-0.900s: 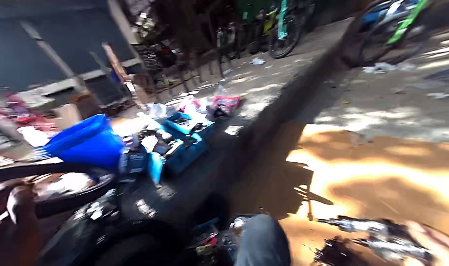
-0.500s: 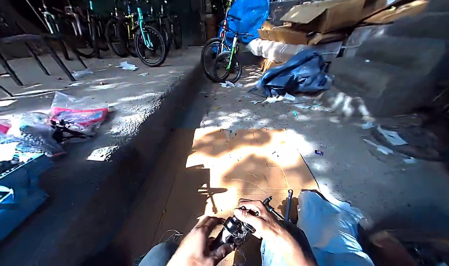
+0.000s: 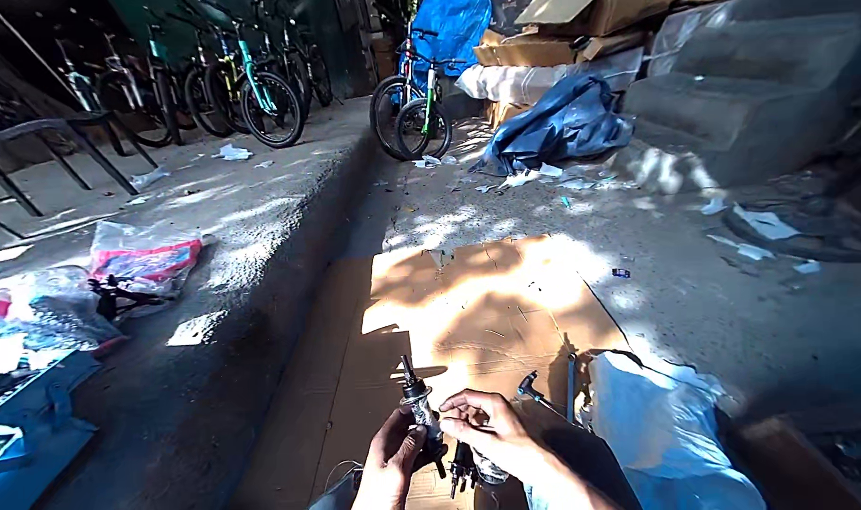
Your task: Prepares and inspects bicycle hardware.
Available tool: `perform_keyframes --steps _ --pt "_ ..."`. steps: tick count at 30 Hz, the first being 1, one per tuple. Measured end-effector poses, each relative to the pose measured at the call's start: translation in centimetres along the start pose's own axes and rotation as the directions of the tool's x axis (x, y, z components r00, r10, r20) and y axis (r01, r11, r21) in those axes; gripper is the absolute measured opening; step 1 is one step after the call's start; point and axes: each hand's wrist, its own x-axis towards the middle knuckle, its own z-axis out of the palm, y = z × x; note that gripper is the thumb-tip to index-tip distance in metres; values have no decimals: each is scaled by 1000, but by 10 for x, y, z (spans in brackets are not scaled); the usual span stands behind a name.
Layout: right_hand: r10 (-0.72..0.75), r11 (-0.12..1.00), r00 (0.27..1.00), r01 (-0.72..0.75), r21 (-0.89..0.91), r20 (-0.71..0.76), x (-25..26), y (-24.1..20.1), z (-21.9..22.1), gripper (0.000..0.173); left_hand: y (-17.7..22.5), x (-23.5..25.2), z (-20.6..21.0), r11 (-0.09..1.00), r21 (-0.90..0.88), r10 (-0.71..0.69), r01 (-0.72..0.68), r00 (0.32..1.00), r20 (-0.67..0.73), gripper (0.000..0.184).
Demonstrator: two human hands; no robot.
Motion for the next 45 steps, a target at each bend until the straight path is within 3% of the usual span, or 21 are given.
perform_keyframes --steps 2,4,8,12,20,24,28,32,37,42,45 --pt "-54 988 997 46 -146 -50 0 5 9 38 -7 -5 3 996 84 30 -30 1000 2 34" --pt "-81 978 990 57 -202 -113 2 9 16 34 -13 -7 3 973 209 98 -102 995 26 35" --pt "-27 960 993 -7 -280 -117 2 6 18 31 -27 -6 4 906 383 210 -182 977 -32 39" --pt "37 935 995 -67 -348 -93 2 0 19 32 -26 -9 5 931 348 157 -114 983 -99 39" --pt "100 921 987 -141 -364 -129 1 -2 23 24 -29 -6 2 929 349 172 -125 979 -107 38" --pt "99 915 983 -150 -374 -153 0 -4 31 21 -29 -3 2 951 286 145 -116 986 -84 48" --pt "69 968 986 -103 -229 -150 6 4 22 19 -18 -8 7 993 108 67 -56 993 -98 38" --pt "-9 994 1000 9 -112 2 4 12 16 36 -23 -5 5 979 175 141 -103 966 -218 28" --pt "127 980 991 -119 158 -40 2 4 17 37 -24 -7 7 967 189 213 -172 951 -225 11" --pt "162 946 987 -156 285 2 -3 1 15 34 -23 -5 3 918 360 261 -165 935 -239 12" --pt "286 890 957 -280 361 36 -6 -8 17 37 -20 -6 7 909 374 283 -185 931 -228 13"
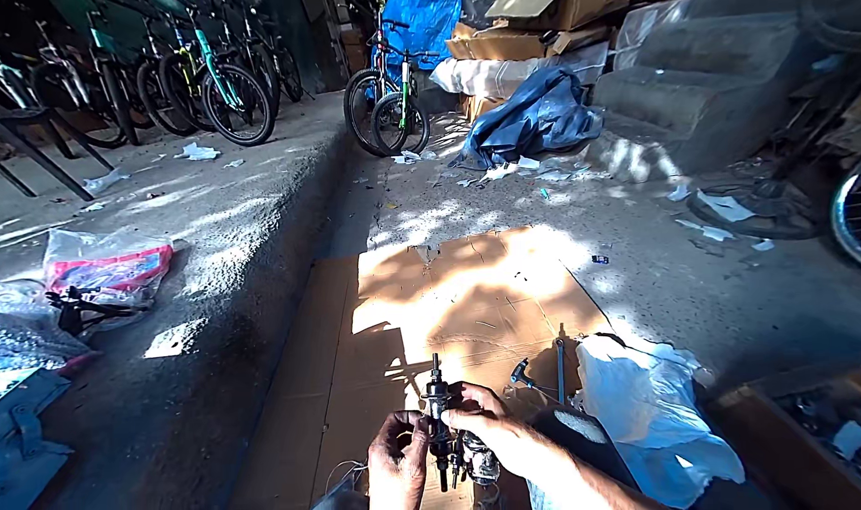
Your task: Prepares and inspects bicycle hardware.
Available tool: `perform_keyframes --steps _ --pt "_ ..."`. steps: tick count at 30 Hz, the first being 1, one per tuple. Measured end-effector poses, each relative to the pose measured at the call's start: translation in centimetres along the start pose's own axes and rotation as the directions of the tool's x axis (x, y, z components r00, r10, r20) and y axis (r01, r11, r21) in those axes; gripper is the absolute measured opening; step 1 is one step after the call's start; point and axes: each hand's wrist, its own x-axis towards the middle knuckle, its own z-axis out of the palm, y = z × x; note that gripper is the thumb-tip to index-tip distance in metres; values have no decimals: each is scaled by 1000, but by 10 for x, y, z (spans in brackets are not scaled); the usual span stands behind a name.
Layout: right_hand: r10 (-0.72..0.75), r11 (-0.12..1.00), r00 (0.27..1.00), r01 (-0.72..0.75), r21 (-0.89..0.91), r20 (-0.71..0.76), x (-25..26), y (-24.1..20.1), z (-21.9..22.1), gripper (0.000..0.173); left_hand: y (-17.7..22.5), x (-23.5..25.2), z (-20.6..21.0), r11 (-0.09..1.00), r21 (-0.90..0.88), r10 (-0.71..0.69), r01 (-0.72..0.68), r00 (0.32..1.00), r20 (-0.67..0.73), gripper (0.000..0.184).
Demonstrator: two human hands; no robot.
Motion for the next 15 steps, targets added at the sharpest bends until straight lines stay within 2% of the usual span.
perform_keyframes --steps 2,4,5,7,10,12,15 --pt "118 989 993 -115 95 -25 -1 -5 4 35 2 -1 0 988 -141 -53 56 998 26 12" --pt "192 973 981 -190 130 2 0 -8 6 26 5 1 0 959 -251 -126 129 992 30 11" --pt "211 968 977 -213 131 28 0 -7 5 27 5 1 0 945 -288 -155 156 988 29 11" --pt "189 974 981 -194 115 51 -1 -3 4 41 3 0 0 933 -315 -176 175 984 24 12" --pt "60 995 994 -67 72 95 1 1 -1 53 1 0 -3 941 -322 -108 102 994 -2 11" --pt "38 999 996 -41 35 80 1 2 0 54 2 3 -4 934 -352 -72 54 997 -39 11" --pt "72 997 996 -72 -3 50 1 9 1 47 4 2 -4 915 -393 -111 90 993 -30 13"
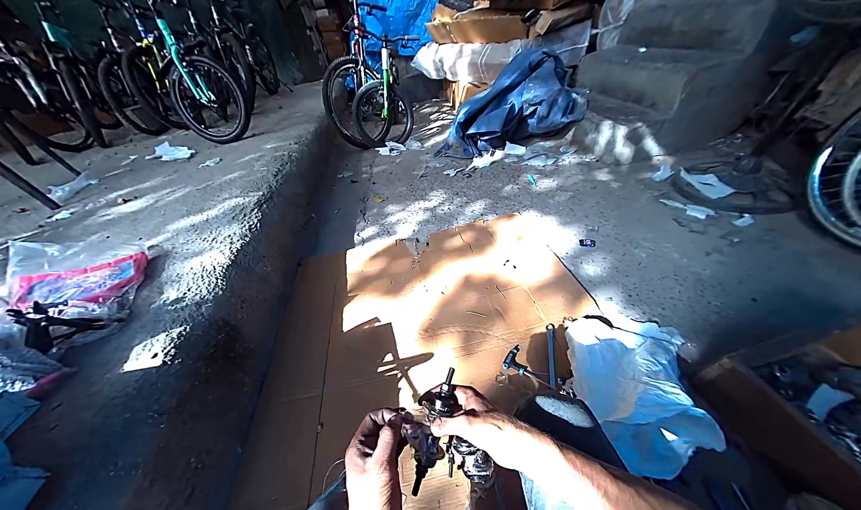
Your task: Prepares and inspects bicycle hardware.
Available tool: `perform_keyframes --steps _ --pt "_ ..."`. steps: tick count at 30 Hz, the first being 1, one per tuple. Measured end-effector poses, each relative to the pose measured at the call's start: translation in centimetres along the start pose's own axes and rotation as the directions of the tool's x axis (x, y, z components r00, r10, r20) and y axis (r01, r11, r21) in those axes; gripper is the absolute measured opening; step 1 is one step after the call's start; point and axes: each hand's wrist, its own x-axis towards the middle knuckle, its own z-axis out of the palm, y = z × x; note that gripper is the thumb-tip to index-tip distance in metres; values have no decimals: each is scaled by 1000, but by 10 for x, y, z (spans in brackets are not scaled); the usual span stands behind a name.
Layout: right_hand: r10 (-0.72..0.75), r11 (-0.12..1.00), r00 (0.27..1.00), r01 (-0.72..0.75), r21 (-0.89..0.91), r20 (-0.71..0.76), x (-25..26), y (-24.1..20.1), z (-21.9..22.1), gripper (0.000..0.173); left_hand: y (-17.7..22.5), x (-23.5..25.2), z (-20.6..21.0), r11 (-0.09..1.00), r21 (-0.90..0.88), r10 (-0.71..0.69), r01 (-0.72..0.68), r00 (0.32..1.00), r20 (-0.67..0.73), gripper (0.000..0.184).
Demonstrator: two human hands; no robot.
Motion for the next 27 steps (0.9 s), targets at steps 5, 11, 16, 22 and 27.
perform_keyframes --steps 5,11,16,22,27 --pt "-40 996 999 39 -77 -13 3 -1 5 53 5 5 -6 986 -113 -126 120 991 -45 17" --pt "151 987 989 -150 60 -8 -9 -16 10 40 16 2 11 943 -251 -210 220 976 66 24" --pt "-28 998 987 36 49 -155 -11 -19 -1 23 34 -2 50 822 -540 -223 179 975 -16 21" --pt "-222 975 970 218 -43 -103 -15 -23 -19 27 20 -3 48 850 -516 -245 105 946 -212 12" --pt "-193 981 979 191 -45 -71 -15 -17 -24 41 16 -10 41 981 -77 -178 178 984 4 34"
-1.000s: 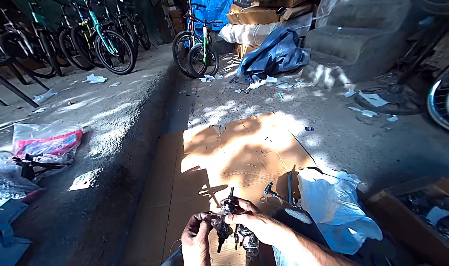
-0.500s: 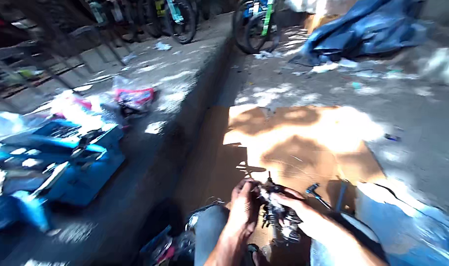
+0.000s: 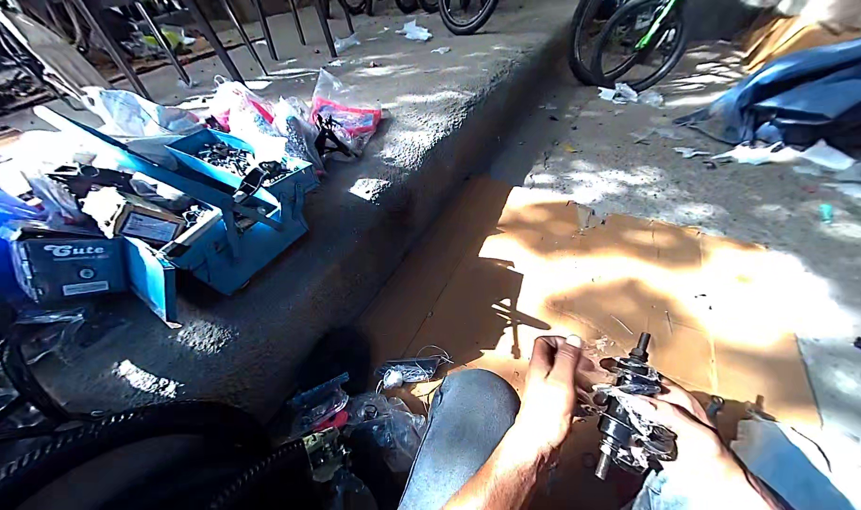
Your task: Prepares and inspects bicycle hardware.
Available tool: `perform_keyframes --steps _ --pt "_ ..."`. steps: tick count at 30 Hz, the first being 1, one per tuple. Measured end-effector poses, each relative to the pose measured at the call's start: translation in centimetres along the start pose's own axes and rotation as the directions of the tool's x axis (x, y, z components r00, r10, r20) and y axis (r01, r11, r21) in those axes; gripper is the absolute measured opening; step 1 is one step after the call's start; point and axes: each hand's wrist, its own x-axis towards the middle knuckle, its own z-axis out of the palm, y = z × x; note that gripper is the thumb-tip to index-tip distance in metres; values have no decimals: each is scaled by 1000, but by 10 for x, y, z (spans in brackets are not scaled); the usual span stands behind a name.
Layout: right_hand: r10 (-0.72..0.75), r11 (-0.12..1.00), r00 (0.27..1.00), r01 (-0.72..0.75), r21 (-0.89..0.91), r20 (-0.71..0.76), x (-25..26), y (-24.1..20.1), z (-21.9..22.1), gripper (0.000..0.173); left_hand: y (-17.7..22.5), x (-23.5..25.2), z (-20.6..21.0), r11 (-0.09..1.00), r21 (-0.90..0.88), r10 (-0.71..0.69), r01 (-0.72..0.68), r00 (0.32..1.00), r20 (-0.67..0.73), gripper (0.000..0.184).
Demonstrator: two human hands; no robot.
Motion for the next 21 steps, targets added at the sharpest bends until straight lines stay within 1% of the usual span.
perform_keyframes --steps 1,2,3,4,6,7,10,11,13,14,15,16,17,18,19,20,21 --pt "-2 1000 999 1 -31 -39 -1 1 0 38 1 -2 1 994 106 -10 0 995 96 48" --pt "-15 997 998 11 -72 -58 -2 3 -2 38 0 -3 3 982 191 -28 -4 987 161 61" --pt "-25 992 998 18 -123 -56 -2 3 -3 41 -4 -3 4 967 250 -5 -42 983 182 65" --pt "-30 987 997 19 -158 -65 -2 2 -3 43 -10 -2 6 955 282 43 -89 985 166 59" --pt "-23 980 996 5 -199 -92 0 -2 2 39 -17 -1 5 918 358 125 -172 981 151 41" --pt "-20 975 995 -1 -222 -95 0 -3 3 38 -19 -1 4 893 402 146 -201 976 163 36" --pt "-3 973 998 -10 -231 -58 -5 -3 0 42 -12 -8 5 810 533 157 -244 966 203 35" --pt "-6 977 1000 0 -215 -31 -8 -8 -1 42 -1 -12 4 755 600 150 -265 960 236 36" --pt "-38 983 996 52 -178 80 -12 -16 -9 38 28 -17 -2 576 729 140 -370 923 359 30" --pt "-52 989 987 72 -132 152 -14 -17 -15 37 43 -17 -8 489 756 114 -434 892 438 26" --pt "-50 995 981 65 -74 188 -16 -18 -19 37 55 -16 -17 448 749 73 -487 856 513 25" --pt "-41 999 976 47 -23 213 -17 -18 -22 38 64 -11 -29 463 720 32 -516 822 569 25" --pt "-34 999 973 28 31 227 -17 -19 -25 38 69 -3 -46 528 681 21 -508 809 588 29" --pt "-31 997 974 14 75 224 -17 -19 -28 38 68 8 -66 601 660 29 -451 837 546 32" --pt "-31 995 979 12 98 200 -17 -19 -32 36 61 23 -93 624 687 46 -373 895 444 33" --pt "-25 995 991 12 97 133 -18 -20 -33 34 46 42 -125 575 762 81 -299 947 311 30" --pt "-7 998 1000 5 64 25 -19 -22 -31 33 26 60 -160 468 864 98 -188 982 161 25"
